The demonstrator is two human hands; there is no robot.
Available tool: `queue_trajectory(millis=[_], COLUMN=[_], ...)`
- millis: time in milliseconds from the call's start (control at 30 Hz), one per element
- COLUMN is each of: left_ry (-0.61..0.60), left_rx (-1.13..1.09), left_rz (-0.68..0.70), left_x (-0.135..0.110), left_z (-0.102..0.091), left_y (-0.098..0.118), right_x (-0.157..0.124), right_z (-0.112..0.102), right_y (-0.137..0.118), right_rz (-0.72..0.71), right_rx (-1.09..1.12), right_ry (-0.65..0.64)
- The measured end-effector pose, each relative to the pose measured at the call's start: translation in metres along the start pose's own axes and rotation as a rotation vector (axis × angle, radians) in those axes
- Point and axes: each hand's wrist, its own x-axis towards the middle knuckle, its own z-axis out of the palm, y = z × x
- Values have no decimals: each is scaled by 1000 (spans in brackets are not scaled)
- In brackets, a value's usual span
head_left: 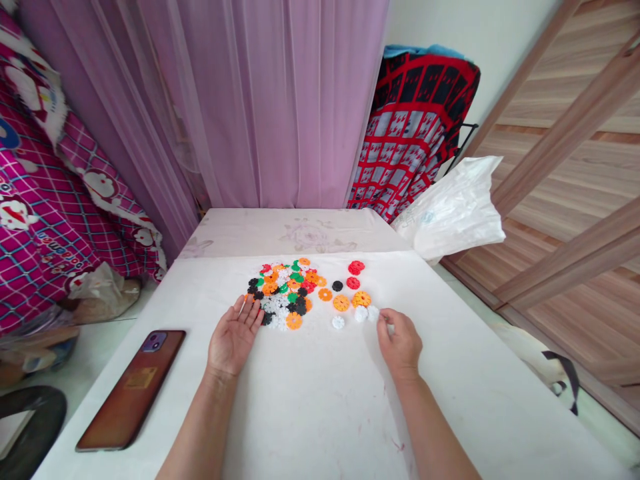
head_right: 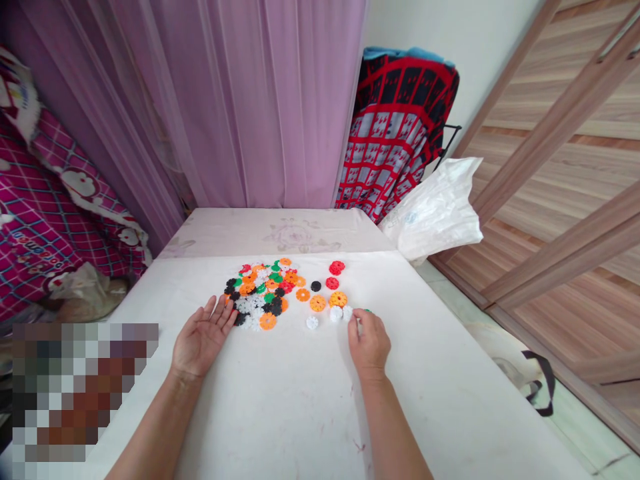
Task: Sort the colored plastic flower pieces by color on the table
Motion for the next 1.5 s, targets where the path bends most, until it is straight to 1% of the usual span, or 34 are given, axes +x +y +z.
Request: queue_trajectory(millis=[67,133,167,233,333,433,533,700,833,967,1033,1100,1167,1233,1300,1367,1500], left_ry=[-3,-3,-2,-6,-27,-27,-10,11,0,-24,-30,-34,-33,-24,-11,-1,20], left_rx=[-4,-13,-18,-25,-21,-13,-14,-35,-33,-22,-23,-20,-12,-4,7,21,45], left_rz=[1,-2,-4,-5,-8,-1,6,-5,-9,-4,0,1,1,5,17,31,67], left_x=[-1,-1,-1,-1,0,2,2,1,1,3,4,4,4,3,1,-2,-12], left_z=[1,1,1,0,-2,-4,-3,-1,-1,-4,-5,-5,-5,-3,0,3,7], left_y=[0,0,0,0,-1,-2,-3,-4,-3,-3,-4,-4,-4,-3,-3,-3,-3], right_x=[-7,-13,-15,-16,-8,7,22,34,36,37,36,34,29,25,22,24,37], right_z=[6,14,18,28,47,65,78,87,91,93,90,85,77,66,53,38,6], right_y=[-31,-65,-81,-107,-127,-134,-140,-153,-157,-153,-151,-147,-138,-123,-98,-65,9], right_rz=[-205,-366,-418,-473,-449,-375,-352,-348,-351,-412,-437,-428,-372,-287,-179,-31,353], right_rx=[90,171,190,190,149,89,26,-143,-192,-150,-104,-26,78,192,303,395,580], right_ry=[-75,-190,-235,-317,-369,-409,-475,-606,-619,-616,-577,-514,-462,-437,-415,-364,-183])
